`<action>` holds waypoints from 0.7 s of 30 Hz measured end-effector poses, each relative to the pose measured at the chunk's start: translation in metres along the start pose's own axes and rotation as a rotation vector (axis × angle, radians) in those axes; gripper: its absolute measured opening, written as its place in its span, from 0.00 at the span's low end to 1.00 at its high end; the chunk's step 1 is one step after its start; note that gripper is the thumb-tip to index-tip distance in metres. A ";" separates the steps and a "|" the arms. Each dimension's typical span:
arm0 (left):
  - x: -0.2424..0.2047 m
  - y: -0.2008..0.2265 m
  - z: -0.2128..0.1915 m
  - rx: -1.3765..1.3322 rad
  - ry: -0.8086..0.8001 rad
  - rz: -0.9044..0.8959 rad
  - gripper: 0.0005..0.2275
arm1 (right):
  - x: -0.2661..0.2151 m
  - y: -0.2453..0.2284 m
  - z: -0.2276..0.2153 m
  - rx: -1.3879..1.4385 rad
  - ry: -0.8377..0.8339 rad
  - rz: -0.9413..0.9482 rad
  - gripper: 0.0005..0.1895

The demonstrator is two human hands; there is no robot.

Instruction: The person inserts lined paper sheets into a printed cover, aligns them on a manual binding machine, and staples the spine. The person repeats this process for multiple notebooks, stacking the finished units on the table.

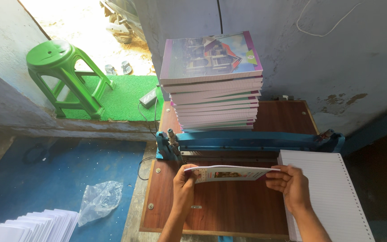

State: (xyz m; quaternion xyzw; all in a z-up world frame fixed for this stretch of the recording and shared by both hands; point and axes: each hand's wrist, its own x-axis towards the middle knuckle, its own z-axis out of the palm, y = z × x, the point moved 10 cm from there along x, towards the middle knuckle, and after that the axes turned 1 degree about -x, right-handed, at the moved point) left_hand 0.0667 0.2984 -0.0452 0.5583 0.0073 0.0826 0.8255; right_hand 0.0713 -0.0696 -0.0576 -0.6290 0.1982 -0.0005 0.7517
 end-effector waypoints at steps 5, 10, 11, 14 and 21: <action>-0.008 0.009 0.002 0.043 -0.032 -0.023 0.04 | -0.006 0.005 -0.004 0.054 0.023 0.213 0.17; -0.006 0.021 0.002 0.087 -0.061 -0.013 0.04 | -0.011 0.004 -0.003 0.053 0.033 0.222 0.16; -0.004 0.021 0.002 0.085 -0.074 -0.021 0.04 | -0.011 0.005 -0.002 0.054 0.024 0.214 0.17; 0.002 0.022 0.003 0.083 -0.137 -0.012 0.05 | -0.010 0.012 -0.002 0.010 0.026 0.230 0.21; -0.004 0.013 -0.007 0.210 -0.133 0.035 0.19 | -0.009 0.051 -0.017 -0.090 0.058 0.339 0.24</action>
